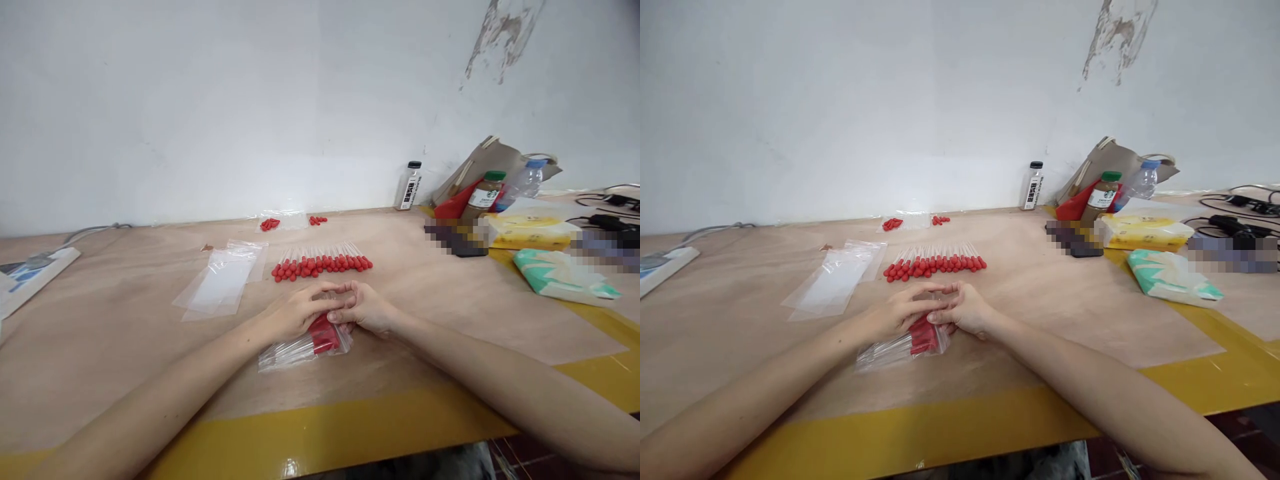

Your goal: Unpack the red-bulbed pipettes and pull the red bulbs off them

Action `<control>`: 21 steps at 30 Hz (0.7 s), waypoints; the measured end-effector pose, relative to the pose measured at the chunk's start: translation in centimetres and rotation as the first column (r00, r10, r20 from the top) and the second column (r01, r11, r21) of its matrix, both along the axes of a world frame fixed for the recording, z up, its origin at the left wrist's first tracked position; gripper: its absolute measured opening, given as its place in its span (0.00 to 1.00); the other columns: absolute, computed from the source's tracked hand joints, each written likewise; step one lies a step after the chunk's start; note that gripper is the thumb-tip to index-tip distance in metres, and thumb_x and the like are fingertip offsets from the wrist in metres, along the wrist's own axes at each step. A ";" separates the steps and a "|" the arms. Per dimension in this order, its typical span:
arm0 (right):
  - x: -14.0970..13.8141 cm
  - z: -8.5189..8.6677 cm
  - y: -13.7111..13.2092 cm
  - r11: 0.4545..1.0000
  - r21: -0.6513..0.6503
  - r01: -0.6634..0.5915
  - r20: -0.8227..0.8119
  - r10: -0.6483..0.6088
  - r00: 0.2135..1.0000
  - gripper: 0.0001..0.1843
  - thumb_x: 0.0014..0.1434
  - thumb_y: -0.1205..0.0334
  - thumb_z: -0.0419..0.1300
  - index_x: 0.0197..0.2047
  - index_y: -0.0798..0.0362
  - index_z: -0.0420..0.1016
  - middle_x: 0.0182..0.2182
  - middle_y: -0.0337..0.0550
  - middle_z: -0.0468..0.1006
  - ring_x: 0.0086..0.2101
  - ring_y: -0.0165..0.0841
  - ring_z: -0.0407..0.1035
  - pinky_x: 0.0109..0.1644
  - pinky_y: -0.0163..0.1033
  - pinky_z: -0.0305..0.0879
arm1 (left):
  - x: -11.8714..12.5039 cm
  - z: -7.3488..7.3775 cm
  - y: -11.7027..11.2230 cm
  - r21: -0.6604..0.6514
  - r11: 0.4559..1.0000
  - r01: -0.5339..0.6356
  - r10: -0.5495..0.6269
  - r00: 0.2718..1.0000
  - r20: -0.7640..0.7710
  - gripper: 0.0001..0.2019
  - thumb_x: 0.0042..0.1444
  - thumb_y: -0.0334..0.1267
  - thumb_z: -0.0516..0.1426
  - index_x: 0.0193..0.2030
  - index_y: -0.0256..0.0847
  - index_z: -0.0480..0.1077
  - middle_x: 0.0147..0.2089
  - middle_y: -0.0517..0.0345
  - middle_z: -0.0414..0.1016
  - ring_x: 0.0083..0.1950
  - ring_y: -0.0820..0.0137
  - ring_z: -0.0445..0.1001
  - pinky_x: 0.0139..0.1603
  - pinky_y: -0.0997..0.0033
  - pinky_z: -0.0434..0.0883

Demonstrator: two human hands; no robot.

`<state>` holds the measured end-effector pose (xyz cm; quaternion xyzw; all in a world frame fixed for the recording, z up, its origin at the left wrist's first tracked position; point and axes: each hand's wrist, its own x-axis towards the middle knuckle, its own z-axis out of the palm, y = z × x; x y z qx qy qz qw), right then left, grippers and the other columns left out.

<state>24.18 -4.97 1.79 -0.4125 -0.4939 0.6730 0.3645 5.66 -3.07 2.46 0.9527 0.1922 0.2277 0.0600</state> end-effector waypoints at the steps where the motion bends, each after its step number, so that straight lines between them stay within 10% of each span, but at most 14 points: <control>1: 0.0 0.0 0.0 1.000 0.005 -0.002 0.004 0.002 1.000 0.37 0.31 0.61 0.73 0.41 0.56 0.57 0.17 0.33 0.74 0.16 0.27 0.67 0.19 0.31 0.65 | -0.1 -0.1 0.3 0.048 0.999 0.017 -0.017 1.000 0.009 0.16 0.61 0.32 0.47 0.53 0.46 0.66 0.58 0.52 0.63 0.56 0.68 0.64 0.54 0.65 0.65; 10: 0.2 -0.4 0.1 0.999 0.050 -0.010 0.002 0.010 1.000 0.32 0.33 0.57 0.72 0.35 0.52 0.56 0.15 0.29 0.71 0.16 0.25 0.65 0.20 0.31 0.64 | -0.2 -0.2 1.0 0.309 0.950 0.041 -0.058 0.997 0.047 0.09 0.60 0.33 0.49 0.39 0.39 0.72 0.43 0.53 0.75 0.46 0.69 0.71 0.46 0.68 0.70; 15: 0.9 -0.9 0.3 0.946 0.283 -0.160 0.061 0.148 0.987 0.14 0.46 0.55 0.64 0.31 0.55 0.68 0.26 0.37 0.76 0.29 0.27 0.72 0.38 0.37 0.70 | -0.3 0.2 0.7 0.307 0.952 -0.001 -0.018 0.998 0.058 0.14 0.62 0.31 0.45 0.34 0.37 0.71 0.38 0.53 0.76 0.41 0.72 0.73 0.42 0.71 0.71; 18: 1.2 -1.7 0.4 0.785 0.586 -0.198 0.249 0.057 0.967 0.09 0.51 0.61 0.60 0.37 0.54 0.73 0.35 0.42 0.77 0.36 0.31 0.72 0.45 0.40 0.69 | -0.7 0.2 0.6 0.285 0.958 -0.028 0.002 0.996 0.092 0.13 0.61 0.30 0.45 0.35 0.38 0.70 0.38 0.54 0.75 0.41 0.72 0.73 0.44 0.71 0.70; 21: 1.3 -2.2 0.4 0.485 0.839 -0.244 0.361 -0.162 0.918 0.10 0.56 0.64 0.54 0.40 0.50 0.74 0.40 0.43 0.77 0.40 0.32 0.71 0.46 0.40 0.68 | -0.9 0.1 0.6 0.301 0.954 -0.017 -0.010 0.996 0.088 0.11 0.61 0.29 0.46 0.37 0.37 0.70 0.39 0.54 0.75 0.43 0.72 0.72 0.45 0.71 0.70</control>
